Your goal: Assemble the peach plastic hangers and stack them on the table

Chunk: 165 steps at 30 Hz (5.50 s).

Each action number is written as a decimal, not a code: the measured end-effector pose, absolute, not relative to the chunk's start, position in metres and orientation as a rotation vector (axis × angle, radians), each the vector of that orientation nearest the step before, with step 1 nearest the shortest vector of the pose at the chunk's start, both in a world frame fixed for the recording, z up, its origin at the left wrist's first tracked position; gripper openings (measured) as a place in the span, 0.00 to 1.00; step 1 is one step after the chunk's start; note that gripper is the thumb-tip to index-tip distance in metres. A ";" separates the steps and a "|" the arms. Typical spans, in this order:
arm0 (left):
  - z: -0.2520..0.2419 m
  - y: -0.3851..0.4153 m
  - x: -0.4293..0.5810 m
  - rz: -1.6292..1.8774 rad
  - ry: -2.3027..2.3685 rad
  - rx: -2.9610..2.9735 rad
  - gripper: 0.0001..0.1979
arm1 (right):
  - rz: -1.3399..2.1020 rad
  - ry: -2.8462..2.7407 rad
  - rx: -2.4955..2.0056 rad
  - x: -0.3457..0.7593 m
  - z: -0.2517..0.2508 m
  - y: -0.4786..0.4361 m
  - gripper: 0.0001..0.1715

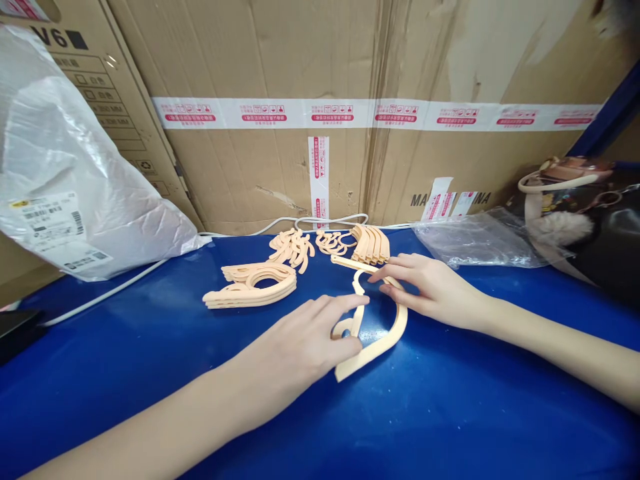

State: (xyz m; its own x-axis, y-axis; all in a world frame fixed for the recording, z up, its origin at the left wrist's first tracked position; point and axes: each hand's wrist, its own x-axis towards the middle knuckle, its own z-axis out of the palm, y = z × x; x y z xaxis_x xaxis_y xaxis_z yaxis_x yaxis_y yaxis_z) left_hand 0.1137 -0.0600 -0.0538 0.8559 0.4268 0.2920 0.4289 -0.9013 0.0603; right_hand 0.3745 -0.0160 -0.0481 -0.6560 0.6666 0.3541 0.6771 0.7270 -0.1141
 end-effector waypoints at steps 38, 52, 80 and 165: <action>-0.060 -0.074 0.119 -0.598 -0.719 -3.019 0.13 | -0.070 -2.553 -1.047 0.367 -0.049 -0.026 0.05; -0.050 -0.080 0.123 -0.473 -0.695 -3.202 0.14 | 0.256 -2.673 -0.833 0.353 -0.046 -0.030 0.10; -0.035 -0.062 0.131 -0.088 -1.150 -2.796 0.06 | 0.563 -2.346 -1.125 0.357 -0.039 -0.042 0.15; -0.057 -0.063 0.124 -0.502 -1.049 -3.179 0.13 | -0.265 -2.670 -0.938 0.361 -0.058 -0.066 0.16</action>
State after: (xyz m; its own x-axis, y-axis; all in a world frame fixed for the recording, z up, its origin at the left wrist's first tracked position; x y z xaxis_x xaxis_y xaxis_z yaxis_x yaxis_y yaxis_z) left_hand 0.1242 -0.0626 -0.0575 0.7675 0.6092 0.1996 0.5376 -0.7813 0.3170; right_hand 0.3611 -0.0663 -0.0578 -0.7424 0.5791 0.3370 0.6339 0.7699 0.0736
